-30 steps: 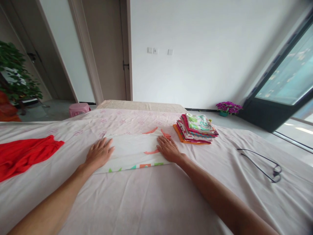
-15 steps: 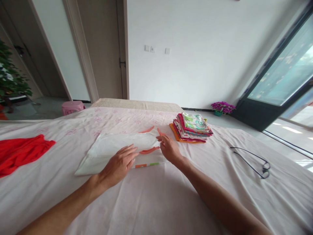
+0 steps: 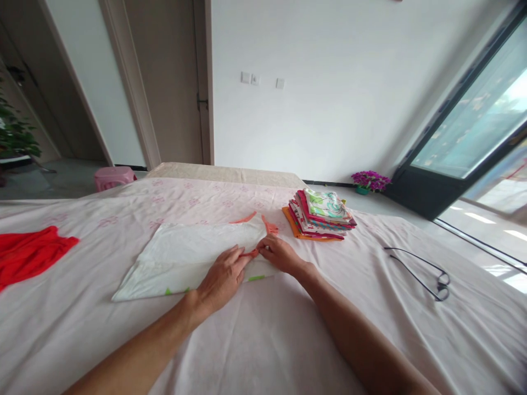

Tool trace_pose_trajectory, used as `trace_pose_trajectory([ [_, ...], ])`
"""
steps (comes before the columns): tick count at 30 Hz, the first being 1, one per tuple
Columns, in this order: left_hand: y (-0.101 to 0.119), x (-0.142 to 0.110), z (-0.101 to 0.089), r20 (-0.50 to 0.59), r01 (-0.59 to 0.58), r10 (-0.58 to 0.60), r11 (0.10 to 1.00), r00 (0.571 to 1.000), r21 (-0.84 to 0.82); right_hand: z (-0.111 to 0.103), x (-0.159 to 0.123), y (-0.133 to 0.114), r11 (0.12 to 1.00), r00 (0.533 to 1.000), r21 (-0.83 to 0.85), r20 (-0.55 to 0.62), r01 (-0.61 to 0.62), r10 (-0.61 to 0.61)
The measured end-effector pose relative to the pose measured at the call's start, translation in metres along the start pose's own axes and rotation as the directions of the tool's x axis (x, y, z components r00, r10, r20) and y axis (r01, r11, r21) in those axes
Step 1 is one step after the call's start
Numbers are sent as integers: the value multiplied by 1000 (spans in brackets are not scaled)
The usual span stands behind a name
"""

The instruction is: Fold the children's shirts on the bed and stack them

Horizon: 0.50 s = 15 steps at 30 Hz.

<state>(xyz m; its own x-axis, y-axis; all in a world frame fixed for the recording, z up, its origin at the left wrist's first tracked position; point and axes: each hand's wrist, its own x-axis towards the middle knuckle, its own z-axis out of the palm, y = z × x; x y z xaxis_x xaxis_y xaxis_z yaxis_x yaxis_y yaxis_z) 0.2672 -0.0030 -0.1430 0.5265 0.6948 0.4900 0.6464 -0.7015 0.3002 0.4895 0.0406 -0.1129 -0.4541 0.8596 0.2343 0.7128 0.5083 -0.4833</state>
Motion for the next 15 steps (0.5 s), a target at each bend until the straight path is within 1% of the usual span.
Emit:
trace_pose_trajectory([
  [2,1,-2,2,-6,-24,24,999,1000,-23,-3,1,0,998,1000,67,-16,-3,4],
  [4,2,-2,0,14,-36,37,998,999,-42,-6,2,-2,988,1000,153,-22,-9,12],
  [7,5,0,-3,40,-20,23,998,999,-64,-4,4,-3,964,1000,265,-19,-18,24],
  [9,7,2,-6,44,-7,11,997,999,-76,-1,6,-3,952,998,302,-31,-49,61],
  [10,8,2,-6,41,0,3,997,999,-78,0,6,-4,952,994,299,-55,-73,93],
  [12,10,3,-8,36,23,-20,997,999,-72,-2,5,-5,967,975,226,-158,-116,153],
  [14,13,4,-11,36,55,-53,997,998,-50,-10,3,-10,983,949,75,-256,-169,183],
  [15,15,5,-12,45,71,-69,997,997,-38,-16,1,-12,978,942,-10,-269,-210,200],
])
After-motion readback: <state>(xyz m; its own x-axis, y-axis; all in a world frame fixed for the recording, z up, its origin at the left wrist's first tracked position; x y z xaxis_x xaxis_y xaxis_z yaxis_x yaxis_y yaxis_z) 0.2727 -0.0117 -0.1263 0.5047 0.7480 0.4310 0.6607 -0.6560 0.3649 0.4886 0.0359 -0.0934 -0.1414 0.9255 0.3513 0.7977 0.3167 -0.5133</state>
